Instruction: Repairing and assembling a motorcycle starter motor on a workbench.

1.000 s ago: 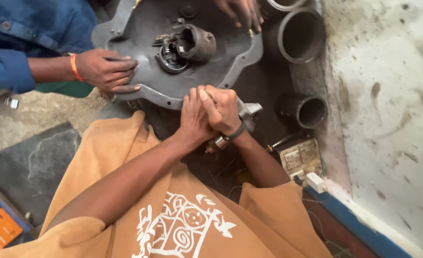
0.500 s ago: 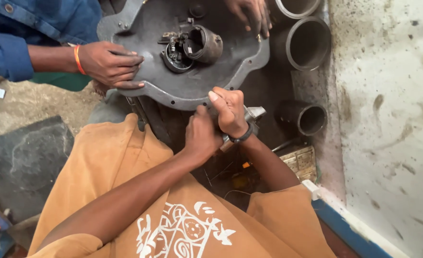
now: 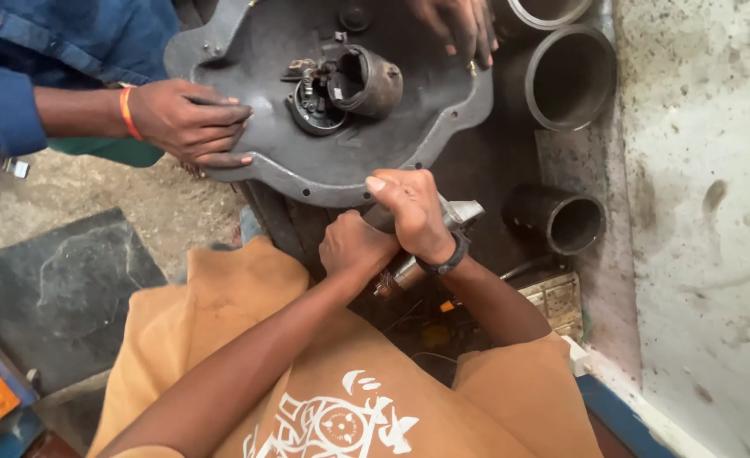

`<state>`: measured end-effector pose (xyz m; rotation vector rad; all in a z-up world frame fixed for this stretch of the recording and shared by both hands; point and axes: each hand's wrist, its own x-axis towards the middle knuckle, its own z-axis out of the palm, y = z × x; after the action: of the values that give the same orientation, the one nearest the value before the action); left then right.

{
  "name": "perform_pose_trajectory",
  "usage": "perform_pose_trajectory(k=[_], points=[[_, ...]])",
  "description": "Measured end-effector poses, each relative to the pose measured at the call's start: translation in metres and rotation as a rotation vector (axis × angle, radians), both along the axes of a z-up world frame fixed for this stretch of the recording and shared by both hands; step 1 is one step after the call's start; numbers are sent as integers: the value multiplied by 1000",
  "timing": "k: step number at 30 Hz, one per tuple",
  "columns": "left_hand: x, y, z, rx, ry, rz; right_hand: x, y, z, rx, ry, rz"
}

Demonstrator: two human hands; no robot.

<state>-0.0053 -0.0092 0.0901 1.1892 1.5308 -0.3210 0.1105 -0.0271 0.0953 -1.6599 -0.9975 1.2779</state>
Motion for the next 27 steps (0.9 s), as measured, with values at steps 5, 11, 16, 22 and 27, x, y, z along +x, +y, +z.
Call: perform_pose_trajectory(k=[5,11,16,22,27], points=[[-11,-20,-29,10,-184,31,-4,-4,4,-35,-29,107],[-10,-11,-3,60,-121,14,-12,-4,0,-28,-282,157],[-15,-16,-19,198,-194,65,-13,5,-1,-25,-247,218],[-23,-8,-25,112,-264,-2,-14,5,-2,-36,-161,228],[-26,-6,-39,99,-271,-74,-17,4,-4,-12,-219,222]])
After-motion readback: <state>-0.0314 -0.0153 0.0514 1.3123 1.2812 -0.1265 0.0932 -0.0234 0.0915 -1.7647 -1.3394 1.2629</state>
